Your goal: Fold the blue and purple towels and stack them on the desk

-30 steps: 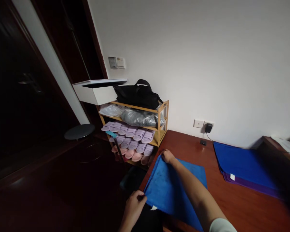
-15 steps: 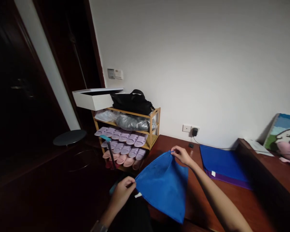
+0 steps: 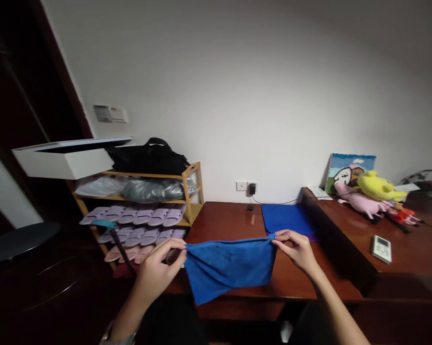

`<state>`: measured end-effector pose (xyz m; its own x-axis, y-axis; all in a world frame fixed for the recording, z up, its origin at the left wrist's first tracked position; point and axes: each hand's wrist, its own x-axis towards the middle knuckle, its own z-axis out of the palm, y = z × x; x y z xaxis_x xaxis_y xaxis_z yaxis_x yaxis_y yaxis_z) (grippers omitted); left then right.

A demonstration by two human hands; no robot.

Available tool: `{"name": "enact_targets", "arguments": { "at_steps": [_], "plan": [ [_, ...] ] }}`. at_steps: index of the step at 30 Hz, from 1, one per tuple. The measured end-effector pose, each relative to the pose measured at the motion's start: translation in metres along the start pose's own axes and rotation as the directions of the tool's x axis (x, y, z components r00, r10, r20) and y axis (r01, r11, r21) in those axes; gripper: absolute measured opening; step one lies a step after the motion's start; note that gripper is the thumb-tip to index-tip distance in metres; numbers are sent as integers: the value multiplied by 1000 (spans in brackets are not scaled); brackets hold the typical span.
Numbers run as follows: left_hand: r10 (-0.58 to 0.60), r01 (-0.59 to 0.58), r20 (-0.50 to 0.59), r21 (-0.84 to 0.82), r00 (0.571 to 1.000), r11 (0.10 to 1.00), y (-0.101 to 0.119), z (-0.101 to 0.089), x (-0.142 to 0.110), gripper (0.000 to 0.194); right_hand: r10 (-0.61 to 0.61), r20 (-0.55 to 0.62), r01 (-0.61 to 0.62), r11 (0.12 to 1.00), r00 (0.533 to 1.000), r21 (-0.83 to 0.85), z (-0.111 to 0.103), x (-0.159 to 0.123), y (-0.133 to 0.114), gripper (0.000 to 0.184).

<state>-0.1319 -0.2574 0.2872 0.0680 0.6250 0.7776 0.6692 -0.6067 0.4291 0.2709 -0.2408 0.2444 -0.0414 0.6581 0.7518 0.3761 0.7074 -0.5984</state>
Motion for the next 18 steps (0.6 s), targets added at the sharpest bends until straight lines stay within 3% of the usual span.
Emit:
{"name": "enact_targets", "arguments": {
  "at_steps": [6, 11, 18],
  "plan": [
    [-33, 39, 70, -84, 997, 996, 4, 4, 1, 10, 104, -9, -103, 993, 995, 54, -22, -23, -30, 19],
    [-126, 144, 120, -156, 985, 977, 2, 5, -4, 19, 176, -18, -171, 973, 984, 158, -21, -27, -40, 22],
    [-158, 174, 103, -169, 982, 970, -2, 1, -7, 17, 190, 8, -188, 968, 982, 169, -19, -28, -43, 22]
  ]
}}
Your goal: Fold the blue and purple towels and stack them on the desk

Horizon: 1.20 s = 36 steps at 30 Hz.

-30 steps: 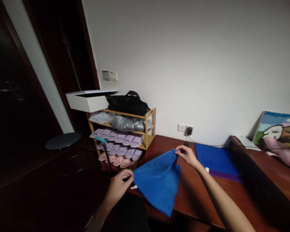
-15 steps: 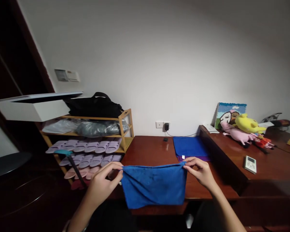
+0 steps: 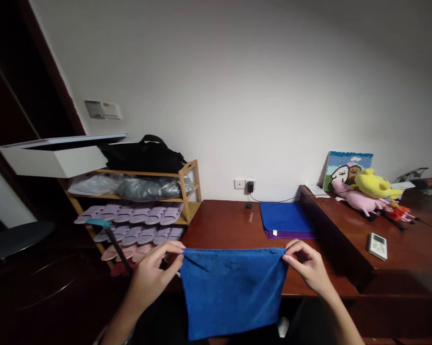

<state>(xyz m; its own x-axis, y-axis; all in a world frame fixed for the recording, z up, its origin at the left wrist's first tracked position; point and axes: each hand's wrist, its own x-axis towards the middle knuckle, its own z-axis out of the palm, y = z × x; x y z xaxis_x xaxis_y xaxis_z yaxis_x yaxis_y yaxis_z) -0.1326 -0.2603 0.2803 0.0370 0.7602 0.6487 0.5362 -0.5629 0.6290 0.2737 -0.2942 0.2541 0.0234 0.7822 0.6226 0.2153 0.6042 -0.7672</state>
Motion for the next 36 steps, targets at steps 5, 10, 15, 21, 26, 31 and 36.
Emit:
{"name": "enact_targets", "arguments": {
  "at_steps": [5, 10, 15, 21, 26, 31, 36],
  "plan": [
    [-55, 53, -30, -86, 998, 995, -1, 2, -1, 20, 13, 28, -11, 997, 1000, -76, -3, -2, 2, 23],
    [-68, 61, -53, -115, 996, 991, 3, 5, -1, 18, -35, 8, 36, 993, 999, -108, -2, -3, 0, 19],
    [-81, 73, -55, -141, 995, 987, 6, 7, -2, 17, -78, 24, 80, 993, 997, -93, -2, -2, -3, 17],
    [-89, 74, -96, -147, 991, 986, 3, 7, -1, 16, -43, 85, 48, 997, 995, -60, 0, -2, -1, 17],
    [-129, 111, -83, -196, 988, 974, 3, 3, -1, 20, 65, 36, -65, 998, 997, 9, 2, -1, 3, 24],
    [-149, 138, -14, -299, 989, 944, 4, 0, -1, 24, 108, -10, -107, 993, 994, 49, 3, -1, 3, 28],
    [-94, 98, 28, -279, 995, 955, 0, 1, 1, 23, 54, -22, -54, 999, 998, 2, 0, -2, 3, 26]
  ]
}}
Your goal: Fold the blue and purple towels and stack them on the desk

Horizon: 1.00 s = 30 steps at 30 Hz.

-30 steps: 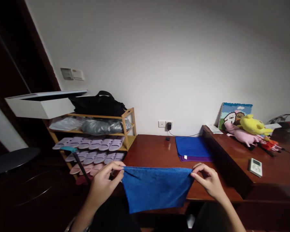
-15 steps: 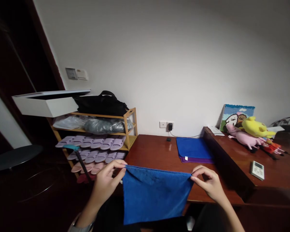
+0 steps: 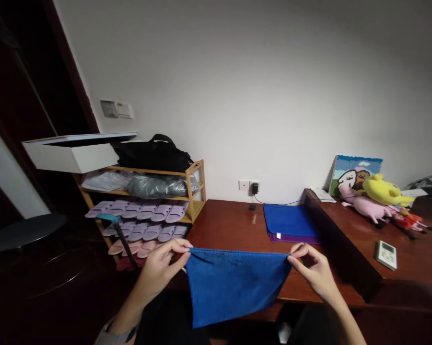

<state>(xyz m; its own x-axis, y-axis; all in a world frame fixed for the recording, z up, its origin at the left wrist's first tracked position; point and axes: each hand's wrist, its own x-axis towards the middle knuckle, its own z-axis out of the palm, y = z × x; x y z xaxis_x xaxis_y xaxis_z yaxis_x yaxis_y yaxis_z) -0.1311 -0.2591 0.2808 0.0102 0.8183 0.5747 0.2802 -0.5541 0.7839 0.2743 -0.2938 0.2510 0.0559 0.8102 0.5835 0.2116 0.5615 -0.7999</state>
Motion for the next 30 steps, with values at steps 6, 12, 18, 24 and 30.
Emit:
{"name": "enact_targets", "arguments": {
  "at_steps": [6, 12, 18, 24, 30],
  "plan": [
    [95, -101, 64, 84, 993, 991, -9, 3, 0, 16, -59, 28, 60, 996, 998, -71, -10, 1, 1, 19],
    [102, -117, 114, 128, 988, 985, -8, 7, -1, 12, -91, 19, 93, 980, 996, -175, -22, 0, -2, 17],
    [29, -40, 139, 81, 990, 996, 4, 16, -3, 16, -95, 38, 101, 964, 995, -246, -34, -3, -5, 14],
    [50, -63, 70, 207, 996, 976, 1, 20, -6, 23, -204, 86, 221, 889, 975, -402, -40, -4, -16, 9],
    [284, -298, 96, 383, 954, 874, 4, 26, -6, 21, -181, 131, 221, 857, 975, -466, -37, -8, -18, 20]
  ]
}}
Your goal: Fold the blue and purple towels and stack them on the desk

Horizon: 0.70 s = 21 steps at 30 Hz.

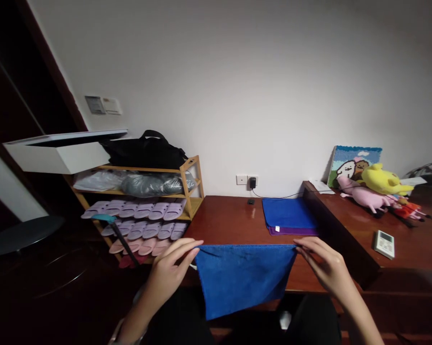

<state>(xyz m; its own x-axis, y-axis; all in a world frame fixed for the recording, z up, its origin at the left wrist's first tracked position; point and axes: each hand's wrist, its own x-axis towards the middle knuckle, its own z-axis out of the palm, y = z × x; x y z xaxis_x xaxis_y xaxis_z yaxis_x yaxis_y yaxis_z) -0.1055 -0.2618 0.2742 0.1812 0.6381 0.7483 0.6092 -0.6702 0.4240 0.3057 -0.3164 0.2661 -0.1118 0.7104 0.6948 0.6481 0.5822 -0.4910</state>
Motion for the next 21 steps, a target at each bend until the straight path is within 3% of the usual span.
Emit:
{"name": "enact_targets", "arguments": {
  "at_steps": [6, 11, 15, 21],
  "plan": [
    [66, -65, -9, 74, 998, 995, 4, 7, -2, 19, 95, 39, -91, 991, 995, -94, 6, -3, -1, 23],
    [26, -26, -14, 45, 1000, 999, 4, 7, -1, 18, 112, 2, -111, 991, 994, -77, 8, -2, -5, 22],
    [-109, 109, 11, -34, 994, 993, 5, 5, -1, 23, 133, 10, -133, 991, 991, -13, 7, -2, -8, 22],
    [-357, 391, 163, -305, 920, 868, 9, 4, -4, 26, 92, 9, -92, 993, 996, 77, 7, -1, -11, 26]
  ]
}}
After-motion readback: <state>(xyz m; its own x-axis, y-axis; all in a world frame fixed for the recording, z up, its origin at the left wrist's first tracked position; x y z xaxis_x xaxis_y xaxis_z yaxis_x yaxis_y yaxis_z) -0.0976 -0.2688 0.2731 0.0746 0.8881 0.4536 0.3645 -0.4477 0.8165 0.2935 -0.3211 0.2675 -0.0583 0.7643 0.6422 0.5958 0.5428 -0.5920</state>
